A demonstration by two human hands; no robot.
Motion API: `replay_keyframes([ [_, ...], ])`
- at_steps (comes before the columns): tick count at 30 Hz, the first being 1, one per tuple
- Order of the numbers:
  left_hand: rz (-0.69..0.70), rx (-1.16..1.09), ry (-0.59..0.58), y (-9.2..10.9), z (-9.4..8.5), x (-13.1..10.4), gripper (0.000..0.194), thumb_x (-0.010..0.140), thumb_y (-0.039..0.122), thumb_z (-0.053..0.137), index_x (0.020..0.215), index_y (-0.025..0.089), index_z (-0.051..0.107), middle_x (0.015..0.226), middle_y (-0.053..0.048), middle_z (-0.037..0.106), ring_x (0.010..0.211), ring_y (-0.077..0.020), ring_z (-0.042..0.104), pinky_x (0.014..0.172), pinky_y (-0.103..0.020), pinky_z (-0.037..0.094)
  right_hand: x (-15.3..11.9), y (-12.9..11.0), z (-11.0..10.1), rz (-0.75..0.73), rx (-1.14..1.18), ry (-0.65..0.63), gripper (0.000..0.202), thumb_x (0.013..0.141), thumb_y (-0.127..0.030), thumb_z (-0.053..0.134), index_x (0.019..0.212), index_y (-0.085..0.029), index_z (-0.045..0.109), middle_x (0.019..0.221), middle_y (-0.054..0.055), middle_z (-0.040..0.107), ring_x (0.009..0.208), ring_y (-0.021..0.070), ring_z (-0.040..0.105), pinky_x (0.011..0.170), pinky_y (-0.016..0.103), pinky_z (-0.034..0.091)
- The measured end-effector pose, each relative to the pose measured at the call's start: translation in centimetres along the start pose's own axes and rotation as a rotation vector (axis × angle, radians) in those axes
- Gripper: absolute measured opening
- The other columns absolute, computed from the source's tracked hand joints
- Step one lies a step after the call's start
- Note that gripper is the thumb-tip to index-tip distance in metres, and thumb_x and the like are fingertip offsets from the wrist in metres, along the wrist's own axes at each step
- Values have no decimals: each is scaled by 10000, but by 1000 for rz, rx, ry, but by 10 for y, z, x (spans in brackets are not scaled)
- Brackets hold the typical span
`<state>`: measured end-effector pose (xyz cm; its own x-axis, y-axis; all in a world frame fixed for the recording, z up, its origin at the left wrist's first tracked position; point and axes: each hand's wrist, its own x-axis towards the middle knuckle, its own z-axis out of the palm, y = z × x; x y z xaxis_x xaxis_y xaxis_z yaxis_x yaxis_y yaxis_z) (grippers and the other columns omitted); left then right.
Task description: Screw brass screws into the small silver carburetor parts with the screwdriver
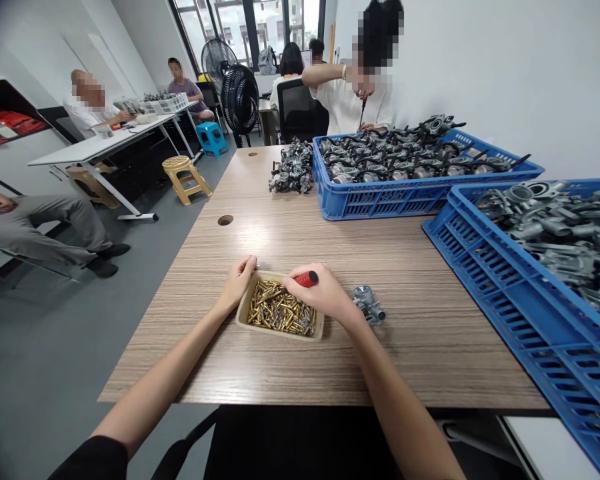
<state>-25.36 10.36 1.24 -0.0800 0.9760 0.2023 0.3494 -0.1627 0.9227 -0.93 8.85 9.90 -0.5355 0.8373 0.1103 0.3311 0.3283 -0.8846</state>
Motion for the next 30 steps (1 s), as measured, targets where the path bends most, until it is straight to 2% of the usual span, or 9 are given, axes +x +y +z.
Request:
replay_keyframes([
  [3,-7,9,3,0,0,0,456,988,546,447,682,209,423,640,32,428,646,-146,430,630,-269,335,1,0,1,-46,-20,14,267,905,-359,605,792,-178,764,685,12,697,623,138,603,644,268,462],
  [6,3,0,-2,2,0,-1,453,996,533,446,681,210,402,642,35,403,640,-142,411,624,-271,321,1,0,1,-75,-61,70,238,894,-334,619,783,-186,770,691,13,707,669,152,626,702,278,471],
  [12,2,24,-2,6,-1,-1,458,998,533,437,675,210,395,637,33,396,639,-144,394,619,-272,306,-1,5,-6,25,-14,251,360,921,-403,582,704,-168,748,502,4,584,520,150,539,558,278,407],
  [16,6,26,-3,6,-1,-1,453,1001,526,431,679,210,399,638,33,399,641,-146,398,621,-274,306,-1,8,-12,32,-1,337,389,892,-421,604,602,-180,702,497,25,572,522,158,532,537,282,393],
  [19,5,17,-8,6,-1,-1,452,1000,527,432,679,212,399,636,33,399,641,-148,403,624,-275,311,1,9,-12,27,-40,312,386,887,-395,590,582,-179,686,504,18,579,508,147,521,532,276,382],
  [23,0,22,-6,4,-1,-1,450,994,533,438,681,210,417,639,31,422,649,-150,423,635,-274,326,4,12,-9,103,-10,183,367,906,-396,569,658,-168,715,424,-24,523,419,124,477,489,255,362],
  [30,-5,27,0,2,0,0,460,978,551,444,670,211,413,631,31,419,644,-149,416,628,-271,321,5,10,-5,129,45,88,375,920,-440,592,736,-153,747,462,-4,612,442,116,518,509,230,381],
])
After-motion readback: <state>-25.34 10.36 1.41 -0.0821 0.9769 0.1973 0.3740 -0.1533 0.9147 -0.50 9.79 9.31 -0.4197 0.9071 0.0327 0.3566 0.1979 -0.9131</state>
